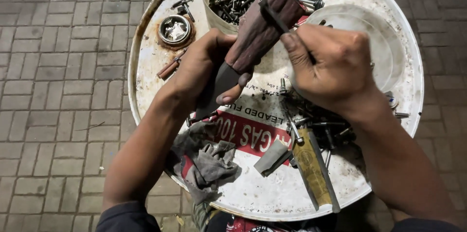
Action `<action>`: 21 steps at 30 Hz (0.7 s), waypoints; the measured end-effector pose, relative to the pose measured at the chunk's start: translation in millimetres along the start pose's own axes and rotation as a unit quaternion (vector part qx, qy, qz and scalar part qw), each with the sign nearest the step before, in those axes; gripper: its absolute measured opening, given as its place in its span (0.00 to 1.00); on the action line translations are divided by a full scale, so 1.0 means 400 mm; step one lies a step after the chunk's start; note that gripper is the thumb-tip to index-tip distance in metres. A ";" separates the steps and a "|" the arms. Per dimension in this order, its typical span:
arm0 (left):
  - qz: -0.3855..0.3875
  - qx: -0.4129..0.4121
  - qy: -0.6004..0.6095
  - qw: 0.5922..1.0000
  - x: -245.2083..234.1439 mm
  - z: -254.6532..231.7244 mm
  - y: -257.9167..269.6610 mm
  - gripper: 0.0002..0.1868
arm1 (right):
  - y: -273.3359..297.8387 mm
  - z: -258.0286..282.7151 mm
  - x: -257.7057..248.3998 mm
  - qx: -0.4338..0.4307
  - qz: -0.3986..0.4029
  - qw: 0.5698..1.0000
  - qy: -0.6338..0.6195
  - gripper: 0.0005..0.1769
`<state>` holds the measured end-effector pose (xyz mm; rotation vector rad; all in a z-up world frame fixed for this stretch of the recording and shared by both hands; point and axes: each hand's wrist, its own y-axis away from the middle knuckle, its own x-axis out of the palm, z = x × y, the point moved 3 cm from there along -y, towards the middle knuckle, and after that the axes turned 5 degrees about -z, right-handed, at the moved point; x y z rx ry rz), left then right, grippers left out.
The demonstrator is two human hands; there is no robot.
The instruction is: The person cleans small metal parts by hand using a dark cloth. They pick up individual pieces from a white bucket, wipe them thoroughly, and place them into a second container. The process is repeated continuously over a white work surface.
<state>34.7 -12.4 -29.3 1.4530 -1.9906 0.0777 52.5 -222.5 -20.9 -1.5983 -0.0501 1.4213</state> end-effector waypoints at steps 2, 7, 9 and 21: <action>0.001 0.018 -0.010 1.000 0.002 -0.001 -0.001 0.18 | 0.001 0.023 0.014 0.000 0.005 0.999 -0.035 0.24; -0.036 0.016 0.011 0.999 0.009 -0.014 -0.007 0.18 | -0.006 0.029 0.044 -0.040 0.058 0.994 -0.081 0.11; 0.016 0.010 -0.012 1.000 -0.006 -0.005 -0.009 0.18 | -0.025 0.051 0.012 -0.056 -0.009 0.996 -0.076 0.09; 0.054 0.017 -0.048 0.997 0.029 -0.004 0.042 0.15 | -0.016 0.047 -0.073 -0.128 -0.182 0.968 0.117 0.15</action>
